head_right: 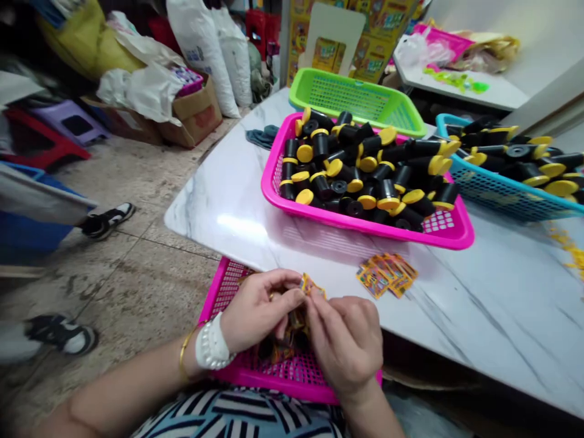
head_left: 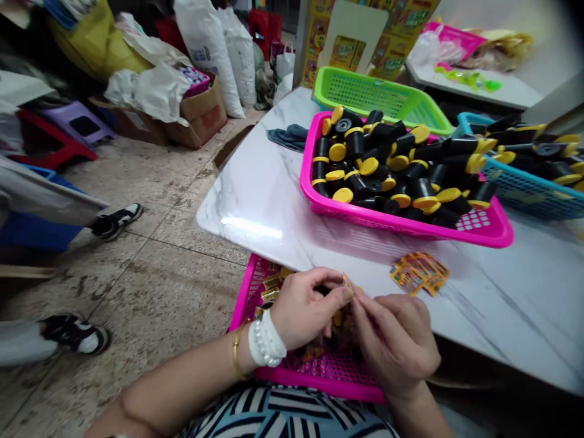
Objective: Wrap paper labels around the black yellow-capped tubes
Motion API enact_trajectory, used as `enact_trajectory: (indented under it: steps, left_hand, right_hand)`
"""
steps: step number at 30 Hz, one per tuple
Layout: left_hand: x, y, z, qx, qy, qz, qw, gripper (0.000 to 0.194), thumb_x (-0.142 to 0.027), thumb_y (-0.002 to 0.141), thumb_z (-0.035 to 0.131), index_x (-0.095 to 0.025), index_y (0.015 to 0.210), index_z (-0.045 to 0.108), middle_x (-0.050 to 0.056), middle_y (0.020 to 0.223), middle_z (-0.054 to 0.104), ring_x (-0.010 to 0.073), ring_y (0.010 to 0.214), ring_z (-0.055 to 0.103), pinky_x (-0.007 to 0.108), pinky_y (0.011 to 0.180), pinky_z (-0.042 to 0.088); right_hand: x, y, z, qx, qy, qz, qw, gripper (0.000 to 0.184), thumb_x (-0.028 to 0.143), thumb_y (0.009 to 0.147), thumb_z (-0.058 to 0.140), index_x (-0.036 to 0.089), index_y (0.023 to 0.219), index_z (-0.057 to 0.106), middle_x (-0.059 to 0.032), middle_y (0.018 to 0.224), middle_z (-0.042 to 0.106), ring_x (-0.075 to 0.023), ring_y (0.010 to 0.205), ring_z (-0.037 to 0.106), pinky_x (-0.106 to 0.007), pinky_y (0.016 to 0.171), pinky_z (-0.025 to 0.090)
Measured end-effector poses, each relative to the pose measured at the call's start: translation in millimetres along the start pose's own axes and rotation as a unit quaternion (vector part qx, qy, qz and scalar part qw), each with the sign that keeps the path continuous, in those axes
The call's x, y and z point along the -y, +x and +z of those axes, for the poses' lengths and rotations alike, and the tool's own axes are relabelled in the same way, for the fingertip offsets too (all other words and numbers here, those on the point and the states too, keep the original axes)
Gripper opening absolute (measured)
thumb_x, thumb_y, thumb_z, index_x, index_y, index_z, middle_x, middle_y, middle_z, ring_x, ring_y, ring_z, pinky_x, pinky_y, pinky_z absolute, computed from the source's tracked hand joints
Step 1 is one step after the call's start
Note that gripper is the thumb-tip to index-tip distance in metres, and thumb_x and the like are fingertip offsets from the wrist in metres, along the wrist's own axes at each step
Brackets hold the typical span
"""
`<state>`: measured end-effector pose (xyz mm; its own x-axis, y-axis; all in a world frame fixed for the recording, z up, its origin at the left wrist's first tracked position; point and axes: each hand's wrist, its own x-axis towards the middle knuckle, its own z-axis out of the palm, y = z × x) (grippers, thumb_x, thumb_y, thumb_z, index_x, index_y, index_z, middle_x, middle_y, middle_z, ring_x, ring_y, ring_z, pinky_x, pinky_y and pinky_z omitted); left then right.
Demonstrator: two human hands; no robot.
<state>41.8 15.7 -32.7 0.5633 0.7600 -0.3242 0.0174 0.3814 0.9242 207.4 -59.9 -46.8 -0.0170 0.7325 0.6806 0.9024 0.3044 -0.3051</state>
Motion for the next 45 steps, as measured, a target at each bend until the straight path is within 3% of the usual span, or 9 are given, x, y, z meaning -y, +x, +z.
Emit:
enact_trajectory:
  steps: [2, 6, 9, 16, 25, 35, 40, 42, 45]
  left_hand:
    - [-2.6, 3.1, -4.9, -0.016, 0.01, 0.015, 1.0, 0.023, -0.037, 0.087, 0.066, -0.014, 0.091, 0.067, -0.002, 0.063, 0.061, 0.0059, 0.041, 0.049, 0.017, 0.04, 0.037]
    - [-5.4, 3.8, -16.2, -0.035, 0.046, 0.058, 0.997, 0.014, -0.027, 0.084, 0.069, -0.015, 0.079, 0.071, 0.002, 0.071, 0.066, 0.0099, 0.06, 0.057, 0.019, 0.054, 0.046]
    - [-8.2, 1.9, -15.7, -0.042, 0.054, 0.075, 0.995, 0.012, -0.027, 0.083, 0.071, -0.016, 0.087, 0.073, 0.001, 0.072, 0.065, 0.0098, 0.06, 0.055, 0.021, 0.056, 0.045]
    - [-9.5, -22.2, -10.6, -0.177, 0.059, 0.14, 0.972, 0.025, -0.04, 0.092, 0.065, -0.018, 0.083, 0.07, 0.003, 0.072, 0.065, 0.012, 0.06, 0.055, 0.024, 0.055, 0.045]
    - [-6.2, -22.7, -12.2, -0.178, 0.053, 0.184, 0.965, 0.024, -0.036, 0.084, 0.073, -0.014, 0.084, 0.081, 0.006, 0.07, 0.066, 0.0143, 0.063, 0.058, 0.025, 0.057, 0.046]
    - [-6.1, -11.7, -35.2, -0.12, -0.135, -0.009, 0.984, 0.029, -0.042, 0.072, 0.081, -0.013, 0.071, 0.075, -0.004, 0.045, 0.051, 0.0049, 0.038, 0.036, 0.019, 0.04, 0.024]
    - [-10.9, -9.9, -42.1, -0.202, -0.073, 0.1, 0.972, 0.022, -0.031, 0.071, 0.08, -0.014, 0.063, 0.07, 0.005, 0.066, 0.071, 0.0094, 0.054, 0.056, 0.021, 0.054, 0.044]
    - [-14.1, -11.9, -42.9, -0.226, -0.052, 0.157, 0.96, 0.02, -0.024, 0.069, 0.079, -0.015, 0.057, 0.067, 0.006, 0.075, 0.074, 0.0125, 0.068, 0.063, 0.024, 0.068, 0.051]
    - [-15.8, -16.3, -45.4, -0.213, -0.061, 0.157, 0.962, 0.024, -0.025, 0.07, 0.078, -0.015, 0.055, 0.062, 0.005, 0.068, 0.071, 0.0128, 0.065, 0.064, 0.024, 0.065, 0.05]
  right_hand:
    - [9.2, 1.0, 3.6, 0.015, 0.053, 0.019, 0.998, 0.046, 0.009, 0.082, 0.076, 0.031, 0.122, 0.071, -0.0024, 0.083, 0.066, -0.0194, 0.076, 0.06, -0.035, 0.073, 0.05]
    - [4.4, 10.7, 2.5, 0.089, 0.186, 0.208, 0.956, 0.04, 0.031, 0.09, 0.071, 0.024, 0.129, 0.064, -0.0077, 0.099, 0.068, -0.0198, 0.08, 0.065, -0.032, 0.069, 0.055]
    - [2.0, 22.0, 1.1, 0.182, 0.242, 0.258, 0.918, 0.016, 0.035, 0.094, 0.065, 0.02, 0.091, 0.071, 0.0002, 0.07, 0.065, -0.013, 0.056, 0.059, -0.024, 0.052, 0.048]
    - [15.8, 23.7, 15.7, 0.02, 0.167, 0.261, 0.951, 0.026, 0.029, 0.095, 0.064, 0.02, 0.071, 0.062, 0.0047, 0.057, 0.053, -0.0095, 0.049, 0.047, -0.023, 0.048, 0.038]
    - [17.5, 22.3, 21.8, 0.004, 0.146, 0.122, 0.982, 0.019, 0.014, 0.094, 0.062, 0.021, 0.076, 0.06, 0.0026, 0.067, 0.059, -0.0114, 0.058, 0.054, -0.025, 0.058, 0.043]
    - [16.2, 56.0, 26.0, 0.122, 0.173, -0.029, 0.977, 0.017, 0.013, 0.096, 0.057, 0.02, 0.082, 0.062, 0.0016, 0.066, 0.061, -0.011, 0.057, 0.058, -0.022, 0.056, 0.045]
    - [-8.9, 120.5, 11.2, 0.008, -0.003, -0.075, 0.997, 0.013, 0.026, 0.094, 0.066, 0.022, 0.105, 0.07, -0.0036, 0.082, 0.067, -0.0156, 0.067, 0.062, -0.028, 0.064, 0.046]
    - [-18.7, 149.8, 10.4, 0.073, -0.093, -0.096, 0.988, 0.033, 0.036, 0.094, 0.065, 0.024, 0.125, 0.068, -0.0091, 0.102, 0.071, -0.0229, 0.086, 0.067, -0.032, 0.069, 0.049]
    - [-36.1, 183.1, 13.3, 0.289, -0.071, -0.21, 0.931, 0.029, 0.037, 0.096, 0.059, 0.028, 0.122, 0.071, -0.0079, 0.116, 0.071, -0.0252, 0.101, 0.067, -0.038, 0.084, 0.054]
